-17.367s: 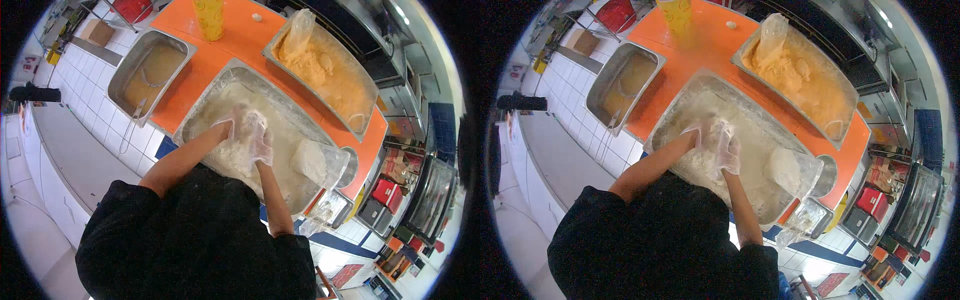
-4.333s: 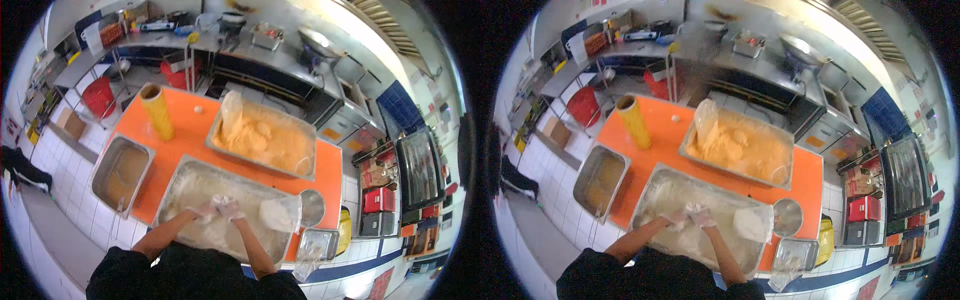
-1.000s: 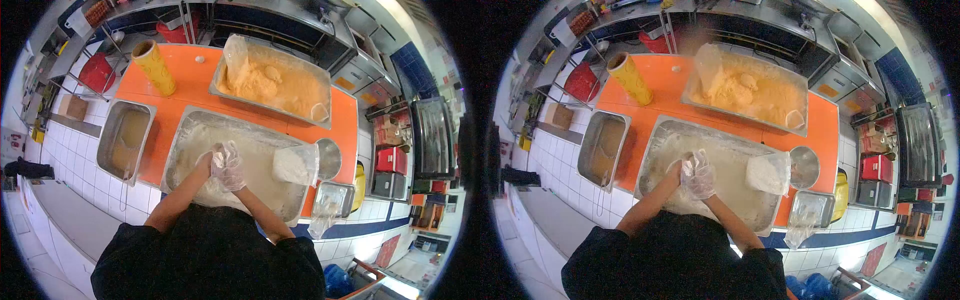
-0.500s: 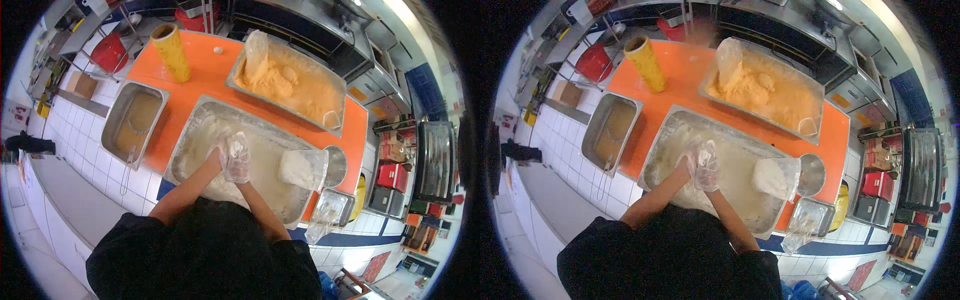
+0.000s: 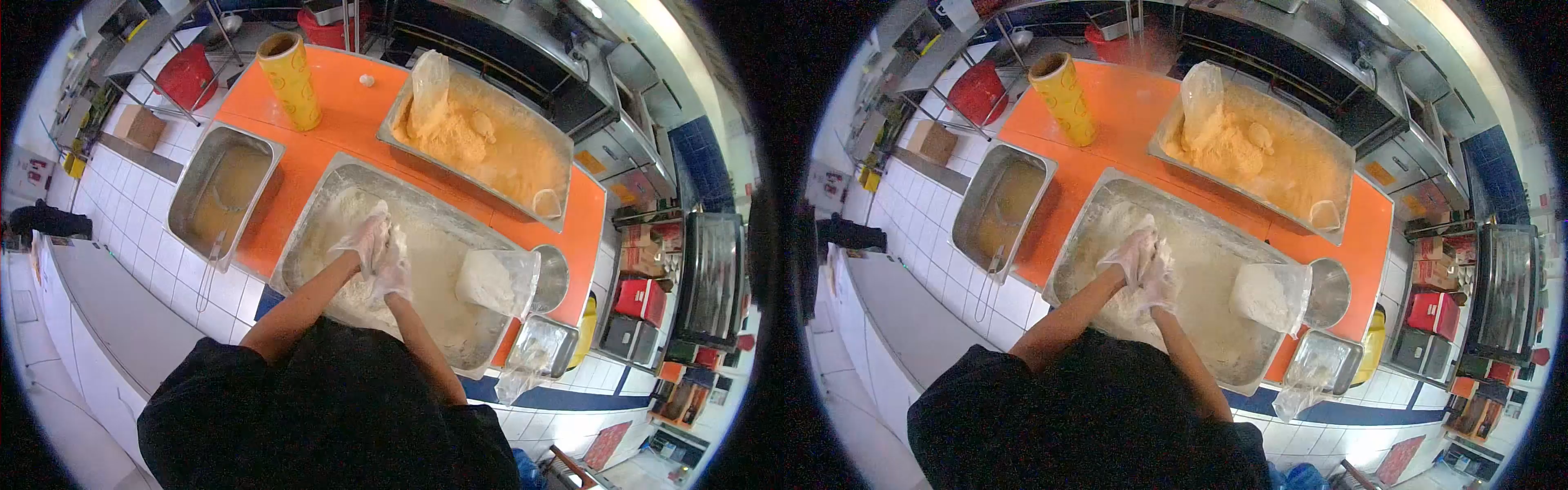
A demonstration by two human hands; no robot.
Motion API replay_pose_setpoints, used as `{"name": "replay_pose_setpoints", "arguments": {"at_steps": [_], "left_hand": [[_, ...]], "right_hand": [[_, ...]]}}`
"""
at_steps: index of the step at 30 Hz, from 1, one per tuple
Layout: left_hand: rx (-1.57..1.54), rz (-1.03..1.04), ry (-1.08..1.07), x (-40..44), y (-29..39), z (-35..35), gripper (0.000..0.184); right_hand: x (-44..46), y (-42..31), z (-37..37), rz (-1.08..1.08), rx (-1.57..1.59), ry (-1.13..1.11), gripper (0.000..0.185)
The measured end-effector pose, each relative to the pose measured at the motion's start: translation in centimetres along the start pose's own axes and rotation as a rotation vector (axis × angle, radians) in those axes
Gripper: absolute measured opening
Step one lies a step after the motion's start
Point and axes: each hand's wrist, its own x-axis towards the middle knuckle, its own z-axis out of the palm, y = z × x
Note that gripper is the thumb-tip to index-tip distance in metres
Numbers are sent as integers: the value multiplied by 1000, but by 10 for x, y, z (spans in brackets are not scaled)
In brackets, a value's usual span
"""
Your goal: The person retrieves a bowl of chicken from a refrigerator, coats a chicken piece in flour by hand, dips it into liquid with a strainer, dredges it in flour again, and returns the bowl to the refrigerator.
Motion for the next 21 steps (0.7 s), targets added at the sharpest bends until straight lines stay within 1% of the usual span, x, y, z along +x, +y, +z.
{"name": "replay_pose_setpoints", "arguments": {"at_steps": [1,2,4,5,7,8,10,11,13,14,16,17,19,20,21], "left_hand": [[-42,47,92,-20,11,6,64],[-42,40,98,-3,2,-5,64],[103,32,73,47,-22,-35,68],[100,27,78,42,-22,-34,68],[286,149,140,26,-15,-22,49],[283,145,145,25,-19,-16,49],[57,89,-85,23,-26,-6,47],[54,87,-77,24,-29,-9,47],[75,40,-266,33,-39,-17,42],[75,36,-264,43,-46,-23,42],[-142,85,-426,63,-57,-37,35],[-143,85,-423,58,-49,-38,35],[72,-42,-132,37,-30,-40,33],[72,-49,-128,37,-30,-51,33],[44,-1,-249,41,-32,-68,34]], "right_hand": [[8,-11,-15,339,220,-171,47],[10,-10,-22,345,221,-178,47],[12,-5,-30,470,384,-288,41],[10,8,-17,473,383,-294,41],[6,45,22,515,428,-139,35],[3,39,18,517,427,-145,35],[-2,7,-2,-303,-125,158,53],[-6,-4,-6,-305,-121,151,53],[-17,-18,-10,-221,265,169,52],[-24,-16,-14,-218,265,167,52],[-35,-5,-26,-11,195,-97,51],[-32,1,-32,-11,196,-100,51],[-24,18,-45,32,408,-79,55],[-17,33,-43,39,409,-83,55],[-9,56,-30,48,112,-126,62]]}}
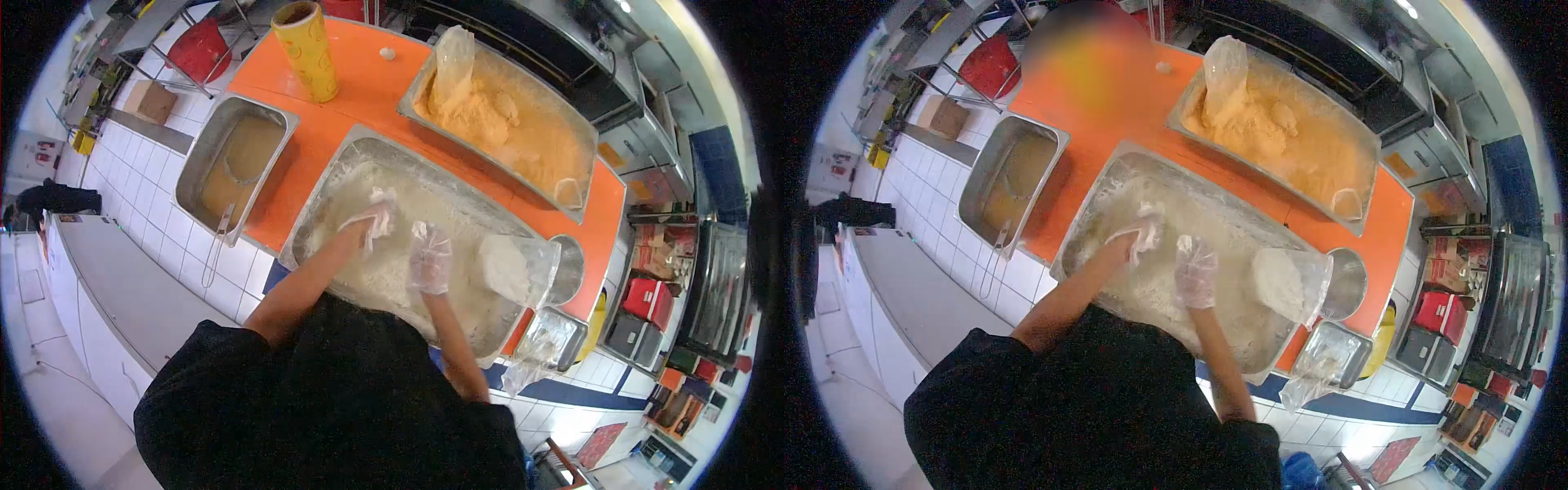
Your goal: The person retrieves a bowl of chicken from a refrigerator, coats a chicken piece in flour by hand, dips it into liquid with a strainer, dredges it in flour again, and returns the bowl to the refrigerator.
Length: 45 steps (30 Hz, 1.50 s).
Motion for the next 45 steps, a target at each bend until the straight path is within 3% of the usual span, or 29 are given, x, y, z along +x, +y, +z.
{"name": "replay_pose_setpoints", "arguments": {"at_steps": [1,2,4,5,7,8,10,11,13,14,16,17,19,20,22,23,25,26,28,29,31,35,37,38,40,43,45], "left_hand": [[-21,50,-121,-1,-1,-13,38],[-18,44,-122,3,2,-18,38],[72,-155,53,14,13,-25,35],[70,-151,54,7,21,-24,35],[574,-205,293,-23,44,-20,35],[567,-204,303,-34,49,-21,35],[-53,17,-5,-54,46,-25,37],[-57,17,1,-58,43,-27,37],[-494,-50,-37,-65,39,-28,35],[-499,-45,-31,-69,40,-24,35],[-429,14,135,-77,48,-11,31],[-432,22,139,-75,44,-14,31],[-398,35,94,-58,26,-29,31],[-398,39,94,-44,16,-39,31],[-171,-11,93,-6,-9,-63,42],[-179,-8,90,17,-31,-77,42],[1106,456,150,53,-67,-97,52],[846,354,111,22,-45,-72,49],[290,169,112,-46,9,-15,46],[288,175,108,-51,22,7,46],[-70,-92,326,-47,39,44,48],[61,-32,122,2,0,31,52],[131,8,54,20,-19,21,54],[191,27,29,28,-29,19,55],[319,64,-32,41,-48,10,57],[671,204,-138,42,-54,10,57],[854,293,-229,28,-38,21,54]], "right_hand": [[4,14,6,32,-297,-35,71],[6,15,3,39,-294,-35,71],[12,14,-4,-460,-558,42,86],[17,15,2,-465,-558,42,86],[26,15,25,-621,-334,18,96],[35,4,32,-629,-329,11,96],[56,-28,44,-190,710,-399,89],[66,-28,54,-189,712,-406,89],[86,-17,80,-775,-574,-85,73],[96,-12,87,-782,-570,-90,73],[111,-3,97,-635,-224,-116,53],[111,4,102,-643,-222,-119,53],[111,18,111,-394,24,9,39],[116,23,115,-399,24,10,39],[123,31,117,270,-19,-357,39],[115,20,106,268,-27,-358,39],[82,-11,72,117,214,-219,41],[70,-10,64,116,207,-222,41],[51,-4,49,-451,-291,24,49],[48,-1,42,-455,-296,27,49],[46,7,31,-192,2,-103,56],[50,38,35,-217,-80,95,53],[55,6,9,19,317,-308,46],[50,1,14,39,312,-281,46],[35,-13,39,167,-100,-4,50],[35,20,58,213,-102,-30,55],[32,-15,31,355,-160,-253,54]]}}
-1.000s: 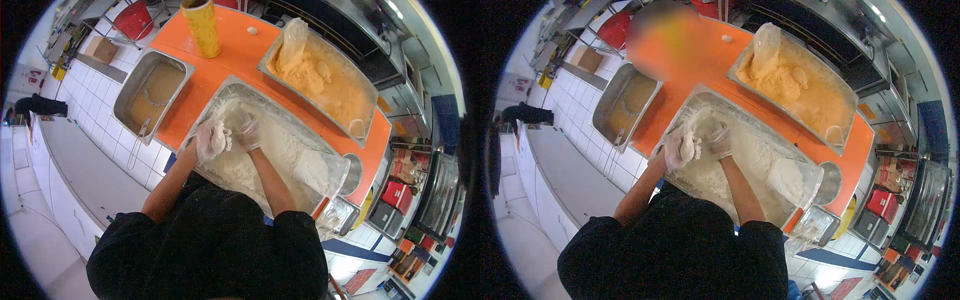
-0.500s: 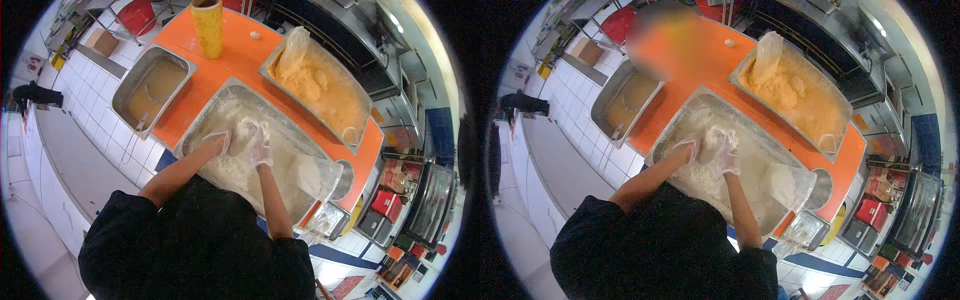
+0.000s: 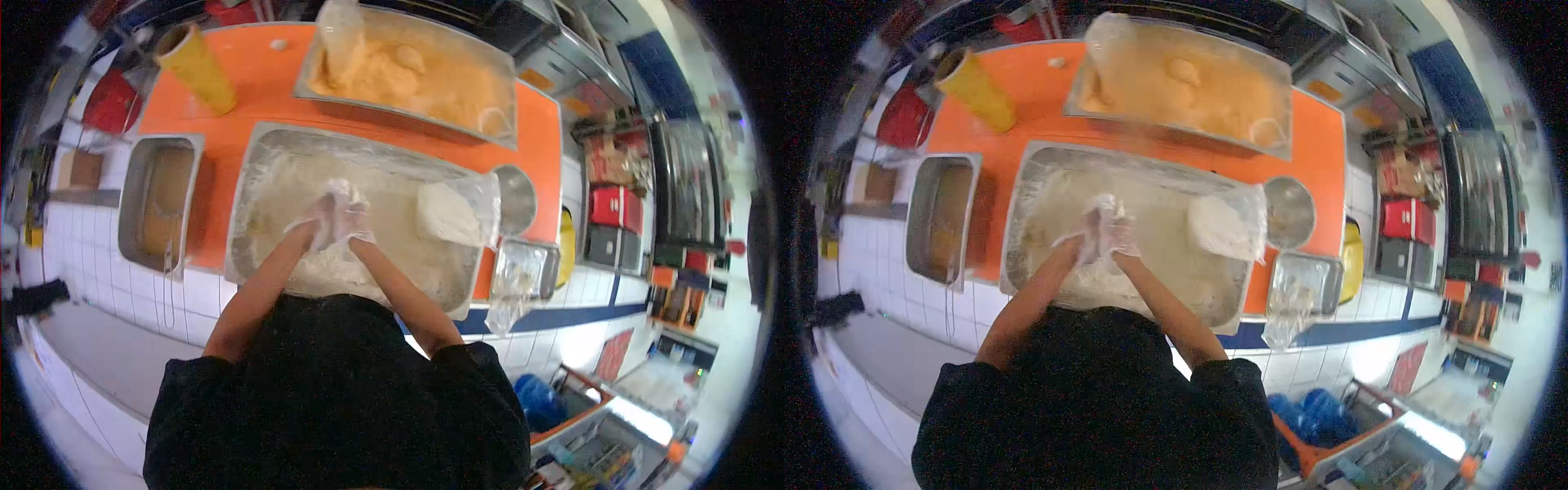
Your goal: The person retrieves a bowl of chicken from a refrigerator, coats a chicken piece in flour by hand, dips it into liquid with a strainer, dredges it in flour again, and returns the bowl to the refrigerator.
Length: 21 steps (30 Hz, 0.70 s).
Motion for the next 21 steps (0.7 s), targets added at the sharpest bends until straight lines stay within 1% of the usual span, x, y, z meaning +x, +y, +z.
{"name": "replay_pose_setpoints", "arguments": {"at_steps": [1,2,3,4,5,6,7,8,9,10,11,12,13,14,15,16,17,19,21], "left_hand": [[-437,-305,-1,-1,3,-2,51],[-866,-623,7,-2,11,-1,49],[-851,-629,-14,-10,42,0,49],[-567,-607,123,-26,89,2,48],[-284,-570,257,-33,114,4,47],[-278,-570,246,-25,102,2,47],[-382,-561,248,-11,78,-6,47],[-486,-551,250,-1,57,-13,46],[-479,-548,239,4,41,-17,46],[-627,-510,207,8,27,-20,53],[-773,-473,175,10,21,-21,62],[-766,-475,169,7,32,-17,62],[-639,-459,334,1,56,-10,56],[-507,-440,497,-2,71,-3,50],[-501,-442,500,0,69,2,50],[-506,-395,527,5,61,6,56],[-509,-349,558,10,48,7,62],[-560,-410,497,35,-3,2,68],[-548,-391,517,33,-14,-6,65]], "right_hand": [[-8,-5,-8,27,11,20,54],[-15,-8,-14,-7,44,43,54],[-19,-11,-15,-45,76,66,55],[2,25,31,-174,62,168,53],[-6,17,19,-161,66,177,53],[-20,-6,-4,-67,4,53,52],[-29,-18,-18,26,-56,-73,51],[-23,-11,-5,34,-50,-66,51],[-9,2,19,31,118,35,53],[0,11,32,26,286,136,56],[-9,5,19,32,292,145,56],[-27,-11,-2,161,623,39,53],[-38,-20,-15,285,952,-73,54],[-36,-15,-5,284,958,-72,54],[-29,-2,17,155,694,9,55],[-24,2,31,23,429,85,55],[-20,-3,31,15,437,74,55],[-9,-9,27,71,81,-78,69],[-5,-11,36,225,320,10,67]]}}
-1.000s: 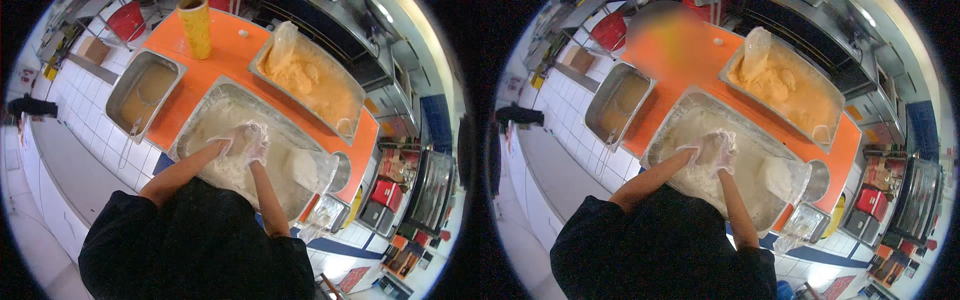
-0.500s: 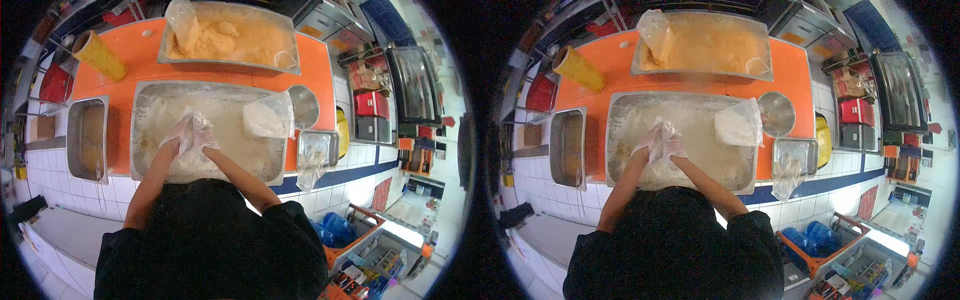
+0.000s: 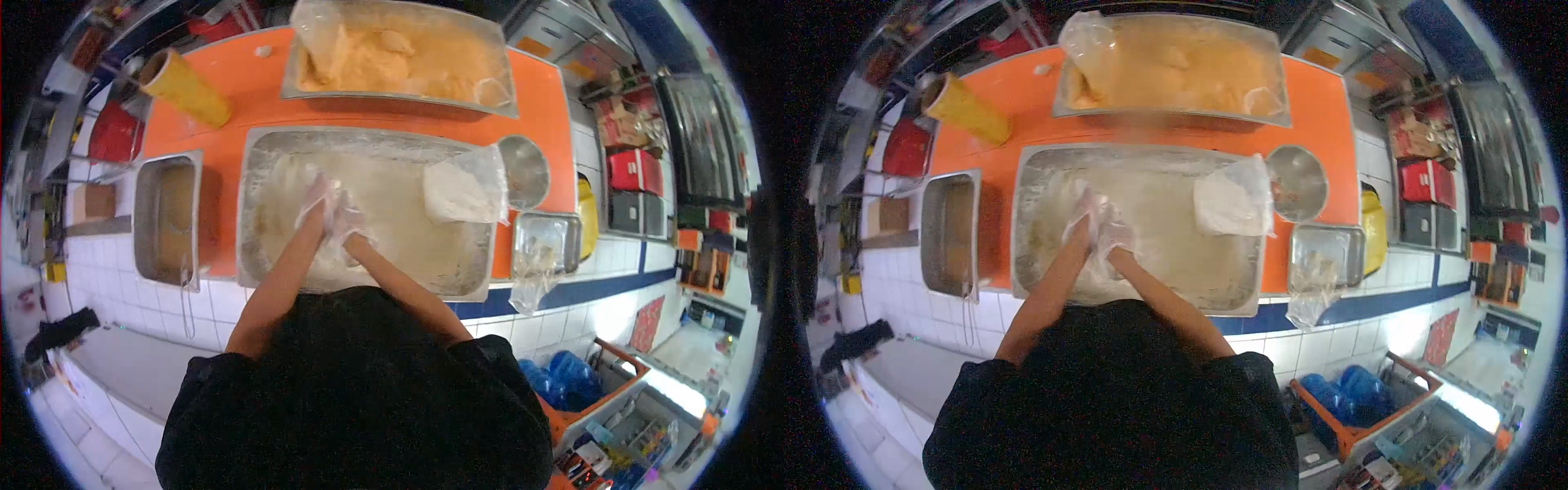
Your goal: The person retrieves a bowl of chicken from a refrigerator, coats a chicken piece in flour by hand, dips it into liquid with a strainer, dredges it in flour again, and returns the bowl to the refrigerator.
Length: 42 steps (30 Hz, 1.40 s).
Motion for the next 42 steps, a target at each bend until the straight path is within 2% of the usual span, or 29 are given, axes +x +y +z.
{"name": "replay_pose_setpoints", "arguments": {"at_steps": [2,4,6,7,8,9,10,13,15,16,18,19,20,21,22,23,25,26,28,29,31,32,34,36,37,38,39,40,42], "left_hand": [[7,33,-28,-1,-5,-5,61],[6,52,-30,15,-18,-16,59],[303,355,-77,36,-37,-25,59],[359,289,-23,-6,-1,-16,55],[413,220,27,-52,39,-6,51],[465,149,72,-100,82,5,48],[463,144,83,-92,78,-6,48],[725,159,34,-71,71,-37,40],[1366,857,-156,-89,76,-43,36],[1366,857,-148,-87,66,-44,36],[1268,1334,-354,-83,44,-36,32],[1267,1337,-346,-86,42,-30,32],[1239,1156,-517,-103,56,-18,26],[1198,974,-681,-112,64,-11,20],[1195,980,-679,-102,53,-12,20],[1209,967,-615,-81,31,-16,17],[1220,956,-555,-66,16,-18,13],[1254,955,-495,-66,15,-17,11],[1288,978,-440,-63,13,-16,9],[1335,987,-423,-60,9,-20,10],[1381,1020,-412,-64,11,-18,11],[1337,1075,-489,-73,11,-15,15],[1284,1137,-582,-97,9,-13,19],[1441,1266,-584,-127,18,-10,27],[1431,1283,-588,-146,26,-10,27],[1251,1484,-586,-166,36,-11,26],[1062,1676,-574,-176,43,-13,25],[1060,1691,-566,-177,41,-16,25],[1489,1047,-783,-175,35,-22,35]], "right_hand": [[8,22,16,-249,-228,144,69],[-10,-9,-13,-44,23,-5,70],[-32,-24,-47,-201,-29,-18,66],[-37,-25,-57,-348,-78,-17,65],[-28,-11,-55,-355,-79,-27,65],[-12,12,-45,-211,-39,69,62],[-5,27,-40,-62,1,161,60],[-40,1,-99,47,69,-11,67],[-52,-3,-107,15,147,-8,64],[-55,-3,-108,-13,228,2,66],[-60,-2,-110,54,215,-103,65],[-62,-1,-111,129,207,-202,64],[-67,6,-111,127,203,-203,64],[-72,13,-112,-48,137,-204,59],[-73,19,-115,-223,71,-203,55],[-73,18,-119,-224,68,-200,55],[-74,14,-127,72,-152,-258,42],[-77,34,-128,76,-151,-253,42],[-82,86,-132,-623,162,-149,51],[-96,85,-141,-627,162,-134,51],[-132,63,-164,-220,250,-221,47],[-141,53,-164,-220,252,-205,47],[-154,31,-151,-44,58,50,49],[-113,75,-104,-430,49,369,45],[-116,54,-102,-226,146,262,49],[-121,34,-102,-26,241,151,53],[-118,32,-96,-40,237,162,53],[-114,33,-87,-73,221,170,50],[-99,41,-72,-115,211,184,48]]}}
